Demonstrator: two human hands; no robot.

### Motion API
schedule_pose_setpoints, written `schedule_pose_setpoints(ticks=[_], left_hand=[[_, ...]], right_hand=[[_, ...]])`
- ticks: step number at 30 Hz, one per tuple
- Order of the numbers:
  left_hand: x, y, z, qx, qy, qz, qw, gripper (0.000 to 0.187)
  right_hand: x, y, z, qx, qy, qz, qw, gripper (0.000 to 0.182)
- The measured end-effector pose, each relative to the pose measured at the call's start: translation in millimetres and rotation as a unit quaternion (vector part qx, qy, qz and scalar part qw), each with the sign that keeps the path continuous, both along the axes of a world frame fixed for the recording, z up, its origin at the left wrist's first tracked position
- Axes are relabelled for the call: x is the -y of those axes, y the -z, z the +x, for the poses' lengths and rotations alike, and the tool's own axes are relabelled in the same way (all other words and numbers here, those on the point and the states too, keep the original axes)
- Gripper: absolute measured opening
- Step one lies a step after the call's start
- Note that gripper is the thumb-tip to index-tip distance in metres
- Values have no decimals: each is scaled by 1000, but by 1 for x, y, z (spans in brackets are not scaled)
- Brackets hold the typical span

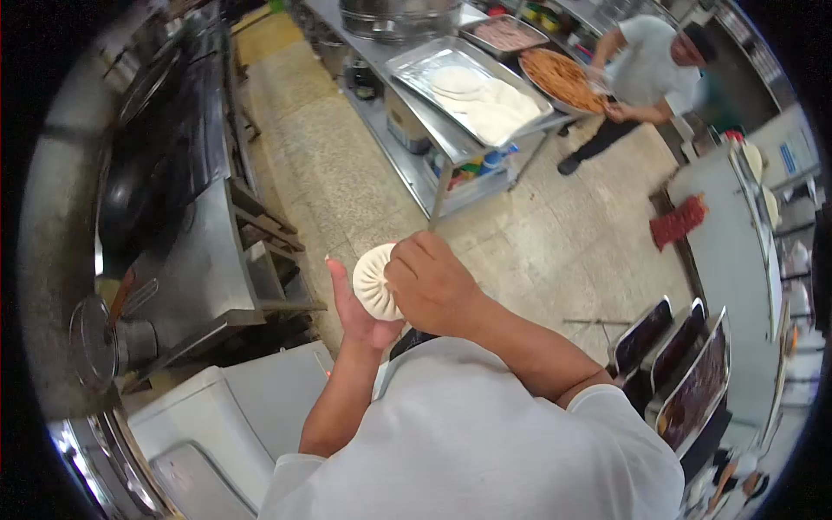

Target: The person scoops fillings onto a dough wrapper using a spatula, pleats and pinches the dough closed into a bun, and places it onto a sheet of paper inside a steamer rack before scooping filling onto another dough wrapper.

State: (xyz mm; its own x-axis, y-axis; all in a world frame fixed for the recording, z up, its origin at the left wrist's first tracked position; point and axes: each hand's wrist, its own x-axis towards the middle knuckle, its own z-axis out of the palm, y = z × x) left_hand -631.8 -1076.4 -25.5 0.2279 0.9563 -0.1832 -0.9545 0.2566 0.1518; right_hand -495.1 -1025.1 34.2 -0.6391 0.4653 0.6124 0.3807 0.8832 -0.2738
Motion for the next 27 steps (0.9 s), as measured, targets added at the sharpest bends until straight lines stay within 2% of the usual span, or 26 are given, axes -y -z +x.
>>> schedule_pose_setpoints(ticks=[3, 6, 8, 10, 16, 21, 27], left_hand=[[-4, -1, 11, 24, 59, 23, 998, 93], [-7, -10, 27, -20, 77, 15, 997, 95], [-5, -8, 38, 33, 125, 53, 990, 96], [-5, -5, 55, 29, 133, 44, 990, 96], [17, -9, 97, 25, 194, 21, 980, 92], [36, -12, 125, 4, 220, -7, 975, 93], [40, -14, 125, -13, 264, 3, 964, 93]], right_hand=[[18, -10, 16, -51, 86, -12, 995, 12], [33, -20, 37, -70, 133, -7, 989, 12], [41, -16, 46, -69, 153, 11, 986, 12], [48, -11, 61, -66, 169, 29, 983, 13], [81, -6, 104, -22, 204, -46, 978, 15], [108, -1, 129, -105, 238, -48, 964, 16], [125, -8, 130, -88, 283, 0, 955, 15]])
